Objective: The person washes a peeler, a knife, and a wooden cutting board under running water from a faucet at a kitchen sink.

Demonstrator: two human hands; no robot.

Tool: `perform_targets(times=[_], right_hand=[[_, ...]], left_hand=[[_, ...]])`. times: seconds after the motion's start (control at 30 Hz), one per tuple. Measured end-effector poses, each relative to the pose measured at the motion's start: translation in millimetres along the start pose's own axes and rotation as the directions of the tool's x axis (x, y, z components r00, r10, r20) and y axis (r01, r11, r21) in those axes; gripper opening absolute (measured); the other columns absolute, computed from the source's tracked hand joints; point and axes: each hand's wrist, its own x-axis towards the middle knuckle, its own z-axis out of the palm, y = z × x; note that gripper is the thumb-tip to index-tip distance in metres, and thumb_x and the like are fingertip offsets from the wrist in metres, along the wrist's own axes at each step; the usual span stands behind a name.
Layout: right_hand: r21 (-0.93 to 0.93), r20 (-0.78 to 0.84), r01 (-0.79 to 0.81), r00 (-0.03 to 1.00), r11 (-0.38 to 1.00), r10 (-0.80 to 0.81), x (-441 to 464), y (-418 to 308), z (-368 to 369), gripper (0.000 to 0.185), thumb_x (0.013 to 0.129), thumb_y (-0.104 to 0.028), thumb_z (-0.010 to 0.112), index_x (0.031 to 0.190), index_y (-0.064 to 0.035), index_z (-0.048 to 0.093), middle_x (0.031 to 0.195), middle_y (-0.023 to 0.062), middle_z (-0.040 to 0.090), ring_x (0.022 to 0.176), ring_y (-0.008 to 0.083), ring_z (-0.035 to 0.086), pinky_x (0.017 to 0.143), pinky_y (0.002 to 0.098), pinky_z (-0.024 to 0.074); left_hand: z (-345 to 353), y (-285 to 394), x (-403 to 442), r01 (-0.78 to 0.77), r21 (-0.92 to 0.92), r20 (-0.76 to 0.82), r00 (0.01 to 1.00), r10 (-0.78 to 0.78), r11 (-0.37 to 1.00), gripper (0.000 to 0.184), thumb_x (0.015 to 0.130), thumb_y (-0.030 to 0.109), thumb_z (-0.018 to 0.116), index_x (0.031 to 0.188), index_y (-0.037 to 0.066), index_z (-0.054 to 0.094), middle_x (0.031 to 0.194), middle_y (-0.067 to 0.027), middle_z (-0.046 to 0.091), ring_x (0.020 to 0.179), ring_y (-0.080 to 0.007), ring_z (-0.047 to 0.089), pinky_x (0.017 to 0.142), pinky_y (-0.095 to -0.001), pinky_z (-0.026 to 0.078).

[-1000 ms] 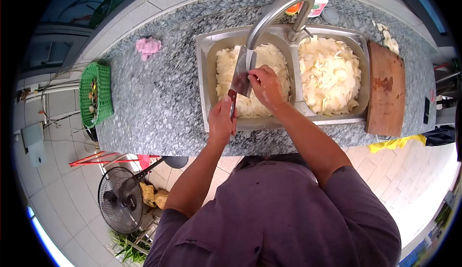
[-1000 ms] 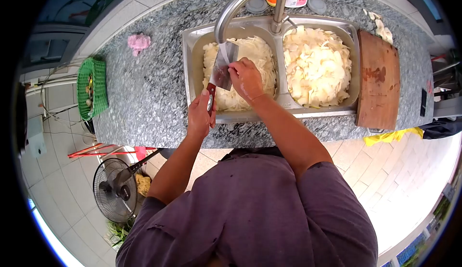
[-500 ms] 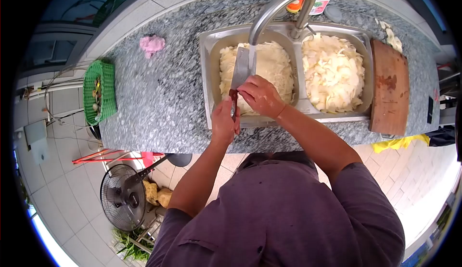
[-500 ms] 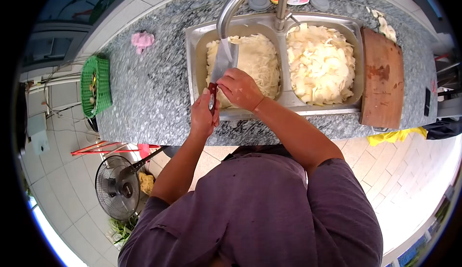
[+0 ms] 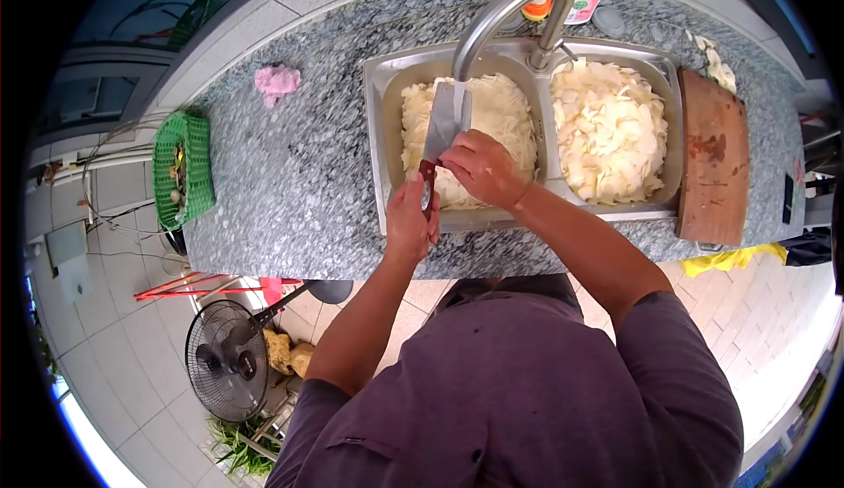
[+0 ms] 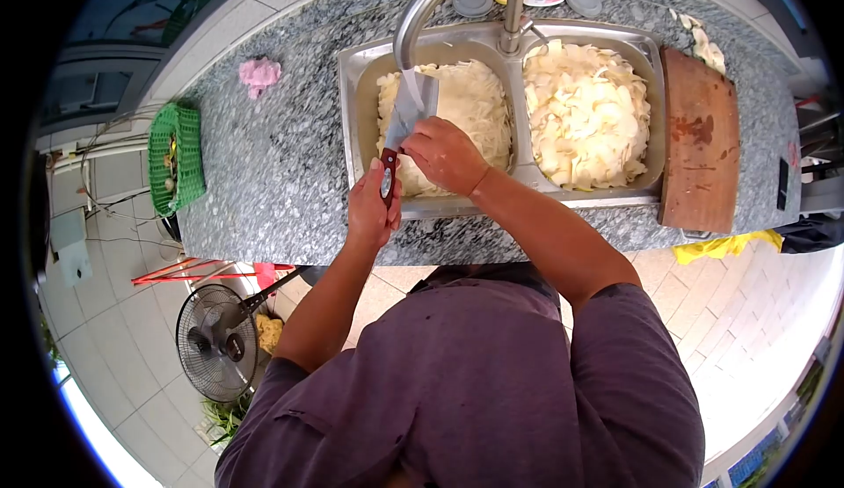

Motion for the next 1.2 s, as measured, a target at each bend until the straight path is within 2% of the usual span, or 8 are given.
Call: perform_targets(times=[0.33, 0.43, 0.57, 0.67, 0.97, 1.07, 1.17, 1.2], right_hand=[[0.018, -0.009, 0.027, 1.000, 0.999, -0.027, 5.1, 0.8, -4.7, 0.014, 0.077, 0.000, 0.074, 0.090, -0.0037, 0.071, 0.084, 0.0100, 0.062, 0.080, 0.0289, 0.062, 0.070, 0.0388, 0.0524], [-0.017, 0.015, 0.001, 1.000, 1.000, -0.001, 5.2, 2.2, -7.0, 0.013, 0.077, 0.000, 0.074, 0.089, -0.0036, 0.071, 0.083, 0.0098, 0.062, 0.079, 0.0293, 0.062, 0.070, 0.0387, 0.0520], [0.033, 0.056, 0.066, 0.996, 0.997, -0.068, 3.7, -1.4, -4.2, 0.012, 0.078, 0.000, 0.073, 0.089, -0.0037, 0.070, 0.082, 0.0095, 0.061, 0.078, 0.0294, 0.061, 0.069, 0.0390, 0.0514], [-0.048, -0.046, -0.028, 0.999, 0.998, 0.026, 2.7, 7.8, -4.5, 0.012, 0.079, 0.000, 0.072, 0.090, -0.0040, 0.070, 0.082, 0.0088, 0.061, 0.079, 0.0294, 0.060, 0.070, 0.0393, 0.0509], [-0.117, 0.184, 0.196, 0.968, 0.974, -0.172, 4.3, -9.3, -18.3, 0.009, 0.076, -0.008, 0.069, 0.085, -0.0076, 0.066, 0.080, 0.0064, 0.057, 0.078, 0.0278, 0.057, 0.074, 0.0385, 0.0479], [-0.150, 0.161, 0.177, 0.975, 0.973, -0.152, -6.7, -2.1, -16.9, 0.011, 0.077, -0.006, 0.070, 0.088, -0.0075, 0.068, 0.081, 0.0056, 0.058, 0.077, 0.0266, 0.057, 0.072, 0.0387, 0.0476], [-0.172, -0.161, 0.024, 0.986, 0.985, -0.052, 0.9, -5.2, -17.4, 0.014, 0.078, -0.004, 0.071, 0.093, -0.0076, 0.070, 0.082, 0.0053, 0.059, 0.077, 0.0261, 0.058, 0.071, 0.0389, 0.0472], [-0.151, -0.139, 0.019, 0.989, 0.988, -0.041, 1.5, -7.0, -16.8, 0.015, 0.079, -0.004, 0.071, 0.094, -0.0076, 0.070, 0.082, 0.0053, 0.059, 0.076, 0.0261, 0.058, 0.071, 0.0390, 0.0472]], left_hand=[[-1.1, 0.9, 1.7, 0.008, 0.019, 0.015, 1.000, -0.008, 1.000, 0.039, 0.104, 0.043, 0.049, 0.100, 0.005, 0.059, 0.069, -0.0035, 0.056, 0.036, -0.0095, 0.040, 0.031, -0.0275, 0.032], [5.0, 3.7, -0.5, -0.023, 0.012, -0.011, 1.000, 0.023, 1.000, 0.047, 0.104, 0.044, 0.049, 0.080, 0.004, 0.055, 0.058, -0.0022, 0.048, 0.035, -0.0104, 0.038, 0.029, -0.0283, 0.032], [4.7, 2.6, -0.5, -0.010, -0.002, -0.012, 1.000, 0.010, 1.000, 0.046, 0.104, 0.043, 0.049, 0.080, 0.004, 0.055, 0.058, -0.0021, 0.048, 0.034, -0.0107, 0.038, 0.029, -0.0283, 0.032], [3.9, 3.1, 2.7, -0.014, -0.002, 0.009, 1.000, 0.014, 1.000, 0.046, 0.104, 0.043, 0.050, 0.080, 0.004, 0.055, 0.059, -0.0022, 0.048, 0.034, -0.0107, 0.038, 0.029, -0.0282, 0.032], [8.9, 7.8, 2.9, -0.019, 0.014, 0.004, 1.000, 0.019, 1.000, 0.044, 0.104, 0.043, 0.050, 0.082, 0.004, 0.055, 0.061, -0.0026, 0.050, 0.036, -0.0102, 0.039, 0.030, -0.0274, 0.033], [10.8, 12.7, 5.6, -0.038, 0.040, 0.022, 0.999, 0.037, 0.998, 0.045, 0.104, 0.043, 0.050, 0.082, 0.004, 0.055, 0.061, -0.0027, 0.050, 0.036, -0.0103, 0.039, 0.031, -0.0276, 0.033], [11.7, 15.0, 4.1, -0.045, 0.032, 0.027, 0.999, 0.044, 0.999, 0.045, 0.104, 0.043, 0.050, 0.081, 0.004, 0.055, 0.061, -0.0027, 0.050, 0.036, -0.0104, 0.039, 0.031, -0.0281, 0.033], [12.5, 15.3, 4.9, -0.053, 0.032, 0.036, 0.998, 0.051, 0.998, 0.045, 0.104, 0.043, 0.050, 0.081, 0.004, 0.055, 0.061, -0.0027, 0.050, 0.036, -0.0104, 0.039, 0.031, -0.0282, 0.033]])
